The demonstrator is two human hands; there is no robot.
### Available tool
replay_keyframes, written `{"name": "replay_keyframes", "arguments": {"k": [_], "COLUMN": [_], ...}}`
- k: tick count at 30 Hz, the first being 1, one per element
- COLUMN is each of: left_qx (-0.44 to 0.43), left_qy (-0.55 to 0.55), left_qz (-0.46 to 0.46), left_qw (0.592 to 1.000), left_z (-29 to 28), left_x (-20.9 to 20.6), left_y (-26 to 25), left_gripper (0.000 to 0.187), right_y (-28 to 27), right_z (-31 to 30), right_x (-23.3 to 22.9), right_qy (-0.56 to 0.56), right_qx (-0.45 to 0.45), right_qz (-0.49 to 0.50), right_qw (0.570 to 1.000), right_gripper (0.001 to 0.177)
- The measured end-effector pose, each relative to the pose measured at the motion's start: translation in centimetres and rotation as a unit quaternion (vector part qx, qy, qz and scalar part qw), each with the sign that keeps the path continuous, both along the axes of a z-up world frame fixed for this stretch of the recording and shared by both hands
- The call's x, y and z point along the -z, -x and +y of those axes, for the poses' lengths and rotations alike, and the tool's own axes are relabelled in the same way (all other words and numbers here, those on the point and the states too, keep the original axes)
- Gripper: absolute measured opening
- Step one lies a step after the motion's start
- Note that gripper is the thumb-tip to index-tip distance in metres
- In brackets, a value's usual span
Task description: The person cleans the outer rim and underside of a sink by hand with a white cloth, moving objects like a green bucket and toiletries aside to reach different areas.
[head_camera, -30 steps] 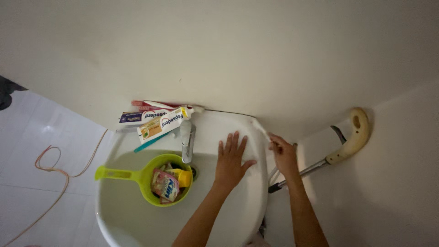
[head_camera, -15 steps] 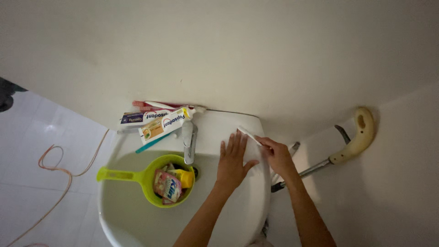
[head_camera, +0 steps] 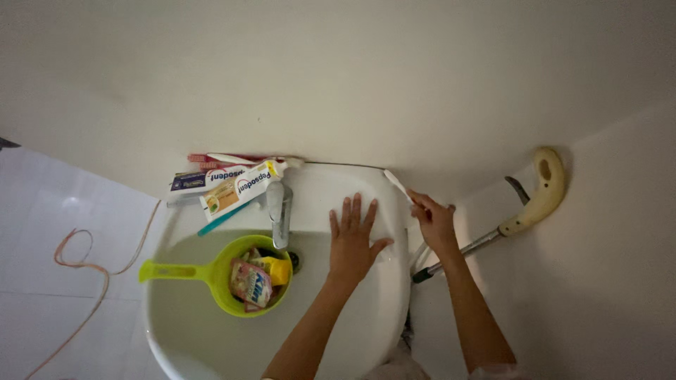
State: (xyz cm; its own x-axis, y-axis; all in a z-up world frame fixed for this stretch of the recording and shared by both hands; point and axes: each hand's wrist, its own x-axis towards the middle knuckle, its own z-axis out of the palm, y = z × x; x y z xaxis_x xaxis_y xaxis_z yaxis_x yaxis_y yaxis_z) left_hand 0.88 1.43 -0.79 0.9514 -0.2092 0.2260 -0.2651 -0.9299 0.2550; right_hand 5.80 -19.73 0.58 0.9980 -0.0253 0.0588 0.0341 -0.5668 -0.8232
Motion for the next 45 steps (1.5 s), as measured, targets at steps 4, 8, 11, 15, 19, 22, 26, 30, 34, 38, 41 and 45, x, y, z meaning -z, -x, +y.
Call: {"name": "replay_keyframes", "arguments": {"k": [4,8,11,15,19,22,26,30,34,38,41,45], "left_qx": [-0.004,-0.009,-0.010,-0.017,-0.013,-0.012,-0.022,-0.021,-0.026,-0.044,-0.034,-0.030], "left_qy": [0.000,0.000,-0.016,-0.036,-0.048,-0.058,-0.058,-0.054,-0.048,-0.016,-0.029,-0.022], "left_qz": [0.012,0.009,0.022,0.063,0.039,0.078,0.065,0.029,0.042,-0.014,0.003,0.030], "left_qw": [1.000,1.000,1.000,0.997,0.998,0.995,0.996,0.998,0.998,0.999,0.999,0.999], "left_z": [-0.3,-0.8,-1.2,-1.3,-0.9,-1.0,-1.8,-1.5,-1.9,-2.4,-2.1,-2.0], "left_x": [-0.8,-1.2,-1.3,-1.8,-1.4,-1.7,-1.6,-1.7,-1.3,-0.8,-1.2,-1.3], "left_y": [-0.2,-0.1,-0.5,-0.1,-0.3,-0.7,-0.6,-0.4,-0.9,-0.3,-0.2,-0.6], "left_gripper": [0.094,0.096,0.096,0.095,0.093,0.096,0.097,0.093,0.095,0.096,0.095,0.097], "right_y": [3.8,7.3,4.6,0.7,5.4,8.1,5.0,4.9,7.3,3.2,1.7,7.4], "right_z": [-2.7,-3.8,-3.4,-0.5,-0.9,-1.2,-0.9,-1.7,-2.0,-1.1,-1.0,-2.3], "right_x": [4.5,7.1,7.0,6.8,8.3,9.2,9.9,8.9,10.0,9.0,8.2,9.6], "right_qy": [-0.086,-0.121,-0.109,-0.154,-0.132,-0.150,-0.142,-0.108,-0.089,-0.109,-0.041,-0.116], "right_qx": [0.004,0.052,0.017,0.026,0.069,0.079,0.091,0.030,0.042,0.059,0.066,0.027], "right_qz": [0.059,0.099,0.035,0.020,0.047,0.060,-0.027,-0.063,-0.075,-0.048,0.033,-0.032], "right_qw": [0.995,0.986,0.993,0.988,0.988,0.984,0.985,0.992,0.992,0.991,0.996,0.992], "right_gripper": [0.038,0.040,0.038,0.038,0.041,0.040,0.039,0.039,0.038,0.041,0.041,0.035]}}
